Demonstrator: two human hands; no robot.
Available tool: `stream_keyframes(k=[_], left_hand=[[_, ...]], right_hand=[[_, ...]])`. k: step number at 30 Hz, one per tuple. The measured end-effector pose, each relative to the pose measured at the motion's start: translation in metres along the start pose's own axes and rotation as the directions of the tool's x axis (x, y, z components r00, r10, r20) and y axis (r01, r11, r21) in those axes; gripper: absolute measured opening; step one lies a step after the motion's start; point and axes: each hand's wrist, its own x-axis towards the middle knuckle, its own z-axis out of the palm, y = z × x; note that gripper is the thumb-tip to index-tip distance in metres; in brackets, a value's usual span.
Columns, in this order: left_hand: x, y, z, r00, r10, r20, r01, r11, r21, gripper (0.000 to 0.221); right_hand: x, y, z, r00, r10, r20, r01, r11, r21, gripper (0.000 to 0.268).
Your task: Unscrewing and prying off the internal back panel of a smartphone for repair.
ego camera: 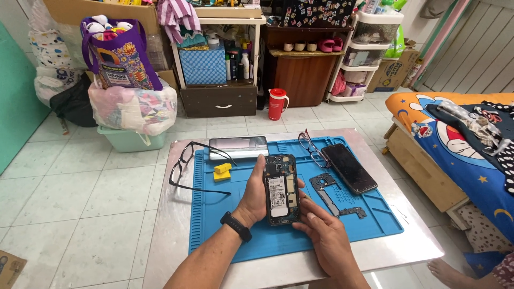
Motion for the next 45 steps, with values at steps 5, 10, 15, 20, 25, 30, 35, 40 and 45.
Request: stream_keyframes(k=[5,10,15,20,25,30,35,40,45], left_hand=[[-0.005,0.006,0.006,1.0,0.007,0.002,-0.007,0.997,0.075,0.093],[-0.004,0.008,0.006,0.999,-0.003,0.035,0.002,1.0,0.029,0.093],[-0.006,0.012,0.012,1.0,-0.005,0.02,0.003,0.994,0.108,0.093],[-0.008,0.014,0.015,0.998,0.04,0.052,-0.046,0.991,0.124,0.086],[-0.004,0.014,0.012,0.995,0.07,0.071,-0.071,0.997,0.008,0.085],[0.0,0.016,0.013,0.99,0.123,0.071,-0.12,0.992,-0.05,0.086],[0.002,0.001,0.021,0.981,0.158,0.111,-0.143,0.982,-0.126,0.089],[-0.002,0.004,0.006,0.954,0.111,0.278,-0.056,0.978,-0.198,0.092],[-0.005,0.005,0.003,0.925,0.084,0.371,-0.011,0.981,-0.195,0.09]], right_hand=[[-0.007,-0.009,0.008,0.997,0.064,-0.052,-0.063,0.998,0.019,0.049],[-0.006,-0.008,0.007,0.998,0.05,-0.038,-0.05,0.999,0.007,0.051],[-0.01,-0.014,0.01,0.998,0.056,-0.014,-0.056,0.998,-0.011,0.053],[-0.007,-0.01,0.006,0.999,0.048,0.003,-0.048,0.999,-0.019,0.055],[-0.007,-0.018,0.013,0.993,0.117,-0.014,-0.118,0.99,-0.071,0.055],[0.009,-0.004,0.005,0.979,0.193,0.071,-0.181,0.972,-0.15,0.068],[0.034,0.046,-0.03,0.97,-0.078,0.232,0.035,0.983,0.182,0.039],[0.009,0.019,-0.015,0.968,-0.07,0.24,0.039,0.99,0.132,0.041],[-0.004,0.0,-0.008,0.959,-0.035,0.282,0.028,0.999,0.027,0.059]])
